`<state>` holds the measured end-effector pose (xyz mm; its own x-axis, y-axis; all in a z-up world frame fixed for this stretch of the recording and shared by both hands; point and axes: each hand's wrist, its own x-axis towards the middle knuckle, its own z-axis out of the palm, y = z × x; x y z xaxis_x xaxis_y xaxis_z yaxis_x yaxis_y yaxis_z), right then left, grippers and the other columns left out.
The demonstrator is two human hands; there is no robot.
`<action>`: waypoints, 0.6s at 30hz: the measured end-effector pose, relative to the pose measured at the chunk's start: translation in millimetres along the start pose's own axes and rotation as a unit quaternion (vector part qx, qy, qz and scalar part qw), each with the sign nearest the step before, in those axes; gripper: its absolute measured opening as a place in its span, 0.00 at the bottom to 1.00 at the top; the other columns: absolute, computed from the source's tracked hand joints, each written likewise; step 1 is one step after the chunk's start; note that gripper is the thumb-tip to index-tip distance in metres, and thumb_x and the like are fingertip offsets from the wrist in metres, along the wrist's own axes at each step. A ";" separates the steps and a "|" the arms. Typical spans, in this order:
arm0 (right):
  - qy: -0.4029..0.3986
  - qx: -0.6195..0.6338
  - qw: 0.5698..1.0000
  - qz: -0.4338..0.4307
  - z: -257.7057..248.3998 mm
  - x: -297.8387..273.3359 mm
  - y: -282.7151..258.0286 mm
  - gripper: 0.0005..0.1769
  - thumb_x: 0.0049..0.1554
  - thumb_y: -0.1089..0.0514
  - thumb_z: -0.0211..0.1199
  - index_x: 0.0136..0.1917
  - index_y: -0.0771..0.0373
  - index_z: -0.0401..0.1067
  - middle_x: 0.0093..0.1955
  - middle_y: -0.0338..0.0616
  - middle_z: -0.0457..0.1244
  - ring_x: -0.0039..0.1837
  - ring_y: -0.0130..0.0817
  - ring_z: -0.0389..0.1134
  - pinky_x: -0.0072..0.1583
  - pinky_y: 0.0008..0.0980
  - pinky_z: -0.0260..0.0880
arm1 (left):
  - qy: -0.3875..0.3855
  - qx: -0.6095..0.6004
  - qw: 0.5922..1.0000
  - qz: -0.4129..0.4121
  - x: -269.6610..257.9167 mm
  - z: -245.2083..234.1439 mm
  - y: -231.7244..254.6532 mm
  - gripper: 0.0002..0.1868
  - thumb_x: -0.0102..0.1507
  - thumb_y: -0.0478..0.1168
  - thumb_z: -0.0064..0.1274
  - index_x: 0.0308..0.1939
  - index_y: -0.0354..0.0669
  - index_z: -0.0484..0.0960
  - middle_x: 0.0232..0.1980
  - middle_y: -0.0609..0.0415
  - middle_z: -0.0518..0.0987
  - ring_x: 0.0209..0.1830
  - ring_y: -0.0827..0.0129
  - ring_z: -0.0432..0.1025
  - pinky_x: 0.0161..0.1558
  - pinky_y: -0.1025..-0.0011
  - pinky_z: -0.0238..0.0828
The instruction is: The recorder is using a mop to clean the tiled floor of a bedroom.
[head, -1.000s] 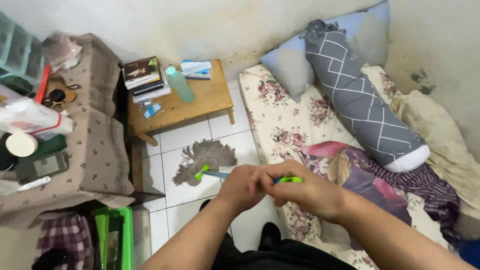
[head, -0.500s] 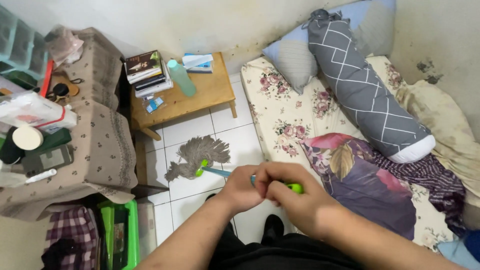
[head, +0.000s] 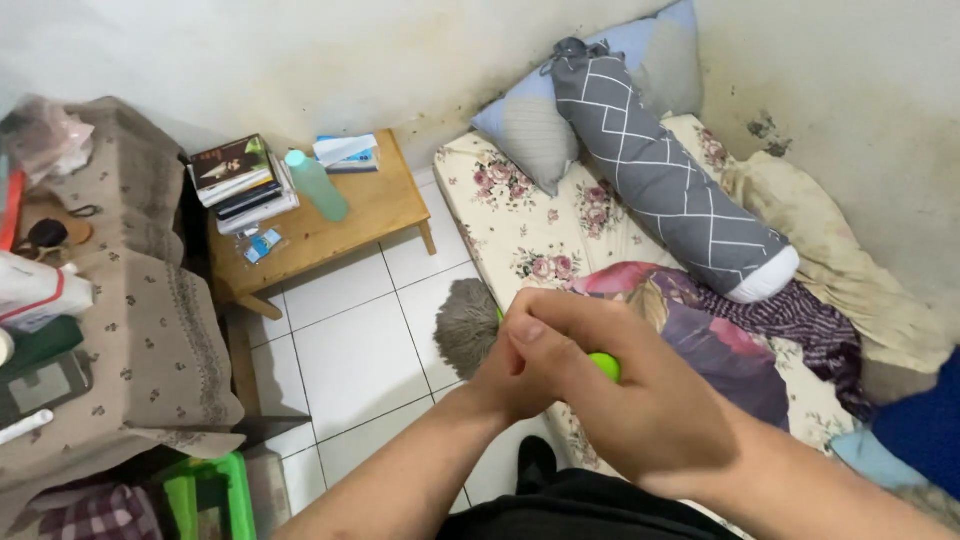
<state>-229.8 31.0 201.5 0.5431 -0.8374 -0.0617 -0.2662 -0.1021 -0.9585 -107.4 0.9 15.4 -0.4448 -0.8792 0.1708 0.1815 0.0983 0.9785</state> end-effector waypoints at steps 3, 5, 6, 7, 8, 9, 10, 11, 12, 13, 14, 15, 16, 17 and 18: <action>0.004 0.055 0.998 -0.026 17.3 -0.9 10.1 0.11 0.59 0.55 0.51 0.43 0.65 0.69 0.37 0.37 0.62 0.43 0.24 0.60 0.46 0.26 0.63 | 0.001 -0.035 0.997 0.069 -16.5 -13.5 -25.8 0.18 0.62 0.36 0.62 0.53 0.43 0.73 0.50 0.59 0.79 0.51 0.76 0.72 0.54 0.72 0.73; -0.008 0.071 0.997 -0.036 24.7 2.3 11.8 0.10 0.56 0.56 0.52 0.43 0.65 0.68 0.37 0.37 0.61 0.43 0.25 0.59 0.46 0.26 0.62 | 0.005 0.022 0.999 0.041 -21.9 -17.3 15.8 0.12 0.61 0.37 0.60 0.47 0.41 0.77 0.47 0.56 0.81 0.49 0.76 0.73 0.50 0.72 0.75; -0.017 0.089 0.995 -0.044 30.6 3.6 13.0 0.09 0.53 0.57 0.54 0.43 0.65 0.68 0.37 0.37 0.60 0.43 0.25 0.59 0.45 0.26 0.61 | 0.007 0.078 0.997 0.010 -27.6 -19.6 36.0 0.08 0.61 0.38 0.58 0.42 0.40 0.81 0.44 0.53 0.84 0.46 0.76 0.75 0.47 0.72 0.77; -0.023 0.090 0.995 -0.041 33.9 4.9 12.7 0.09 0.53 0.57 0.54 0.43 0.65 0.68 0.37 0.37 0.60 0.43 0.25 0.59 0.45 0.26 0.61 | 0.012 0.076 0.997 0.008 -32.4 -22.1 40.8 0.08 0.61 0.38 0.58 0.42 0.40 0.81 0.44 0.53 0.84 0.46 0.76 0.75 0.47 0.72 0.77; -0.023 0.112 0.993 -0.019 36.2 6.7 11.7 0.08 0.51 0.59 0.53 0.42 0.65 0.66 0.37 0.38 0.58 0.42 0.26 0.56 0.44 0.27 0.59 | 0.030 0.150 0.988 -0.032 -35.5 -24.9 46.5 0.09 0.59 0.40 0.59 0.40 0.40 0.81 0.41 0.51 0.83 0.42 0.74 0.75 0.43 0.71 0.75; -0.023 0.133 0.991 0.003 38.5 8.5 10.3 0.07 0.49 0.60 0.53 0.41 0.65 0.65 0.37 0.38 0.56 0.41 0.27 0.54 0.43 0.29 0.57 | 0.047 0.222 0.971 -0.073 -38.5 -27.8 52.8 0.11 0.57 0.43 0.61 0.38 0.40 0.81 0.38 0.49 0.83 0.39 0.73 0.75 0.39 0.70 0.73; -0.029 0.131 0.991 0.001 39.5 14.6 11.7 0.07 0.49 0.60 0.53 0.41 0.65 0.65 0.37 0.38 0.56 0.41 0.27 0.54 0.43 0.29 0.57 | 0.054 0.222 0.971 -0.071 -43.0 -33.7 52.1 0.11 0.57 0.43 0.61 0.38 0.40 0.81 0.38 0.49 0.83 0.39 0.73 0.75 0.39 0.70 0.73; -0.030 0.160 0.986 0.022 40.9 20.8 13.1 0.07 0.49 0.61 0.52 0.41 0.65 0.63 0.35 0.38 0.54 0.39 0.28 0.52 0.41 0.30 0.54 | 0.064 0.205 0.973 -0.087 -47.8 -39.7 51.3 0.10 0.58 0.43 0.60 0.36 0.40 0.81 0.34 0.46 0.83 0.36 0.66 0.77 0.37 0.68 0.74; -0.032 0.190 0.980 0.045 43.9 25.6 14.9 0.06 0.48 0.62 0.52 0.40 0.65 0.60 0.34 0.39 0.51 0.38 0.28 0.49 0.40 0.31 0.51 | 0.075 0.186 0.974 -0.105 -55.3 -44.6 50.0 0.10 0.58 0.44 0.59 0.33 0.40 0.82 0.30 0.44 0.83 0.34 0.58 0.79 0.36 0.65 0.74; -0.039 0.189 0.980 0.046 51.7 34.2 11.1 0.06 0.48 0.62 0.52 0.40 0.65 0.60 0.34 0.39 0.51 0.38 0.28 0.49 0.40 0.31 0.51 | 0.082 0.185 0.974 -0.105 -60.8 -56.3 42.8 0.10 0.58 0.44 0.59 0.33 0.40 0.82 0.30 0.44 0.83 0.34 0.58 0.79 0.36 0.65 0.74; -0.048 0.225 0.972 0.041 59.5 41.4 8.0 0.06 0.48 0.62 0.50 0.40 0.65 0.59 0.32 0.39 0.51 0.36 0.29 0.49 0.41 0.31 0.51 | 0.078 0.282 0.956 -0.010 -67.5 -66.3 35.0 0.07 0.60 0.41 0.56 0.34 0.41 0.81 0.32 0.44 0.82 0.36 0.53 0.79 0.38 0.63 0.74; -0.058 0.261 0.963 0.037 67.3 48.5 5.4 0.07 0.47 0.61 0.49 0.41 0.64 0.58 0.31 0.40 0.51 0.35 0.29 0.49 0.41 0.32 0.52 | 0.071 0.373 0.921 0.084 -74.2 -76.0 26.8 0.06 0.63 0.39 0.52 0.34 0.42 0.81 0.33 0.44 0.82 0.38 0.48 0.79 0.40 0.60 0.73; -0.061 0.260 0.963 0.040 80.2 52.7 2.5 0.07 0.47 0.61 0.49 0.41 0.64 0.58 0.31 0.40 0.51 0.35 0.29 0.49 0.41 0.32 0.52 | 0.075 0.372 0.922 0.082 -83.1 -85.0 33.2 0.06 0.63 0.39 0.52 0.34 0.42 0.81 0.33 0.44 0.82 0.38 0.48 0.79 0.40 0.60 0.73; -0.064 0.278 0.958 0.023 92.9 56.7 -0.5 0.08 0.47 0.62 0.49 0.41 0.64 0.57 0.31 0.41 0.51 0.35 0.30 0.50 0.45 0.34 0.56 | 0.079 0.395 0.915 0.016 -91.7 -93.8 39.8 0.07 0.61 0.41 0.55 0.31 0.42 0.81 0.31 0.43 0.81 0.35 0.46 0.78 0.38 0.58 0.73; -0.068 0.294 0.953 0.005 103.9 61.8 -3.8 0.09 0.46 0.62 0.48 0.42 0.63 0.56 0.31 0.42 0.52 0.35 0.31 0.51 0.48 0.35 0.59 | 0.084 0.417 0.904 -0.049 -98.0 -103.1 46.8 0.10 0.59 0.43 0.58 0.28 0.42 0.81 0.28 0.41 0.81 0.33 0.44 0.77 0.36 0.55 0.73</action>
<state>-112.6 35.4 172.5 0.6518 -0.7553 -0.0684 0.1986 0.2571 -0.9458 35.1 43.6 32.5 -0.2719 -0.9538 0.1277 -0.6062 0.2728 0.7470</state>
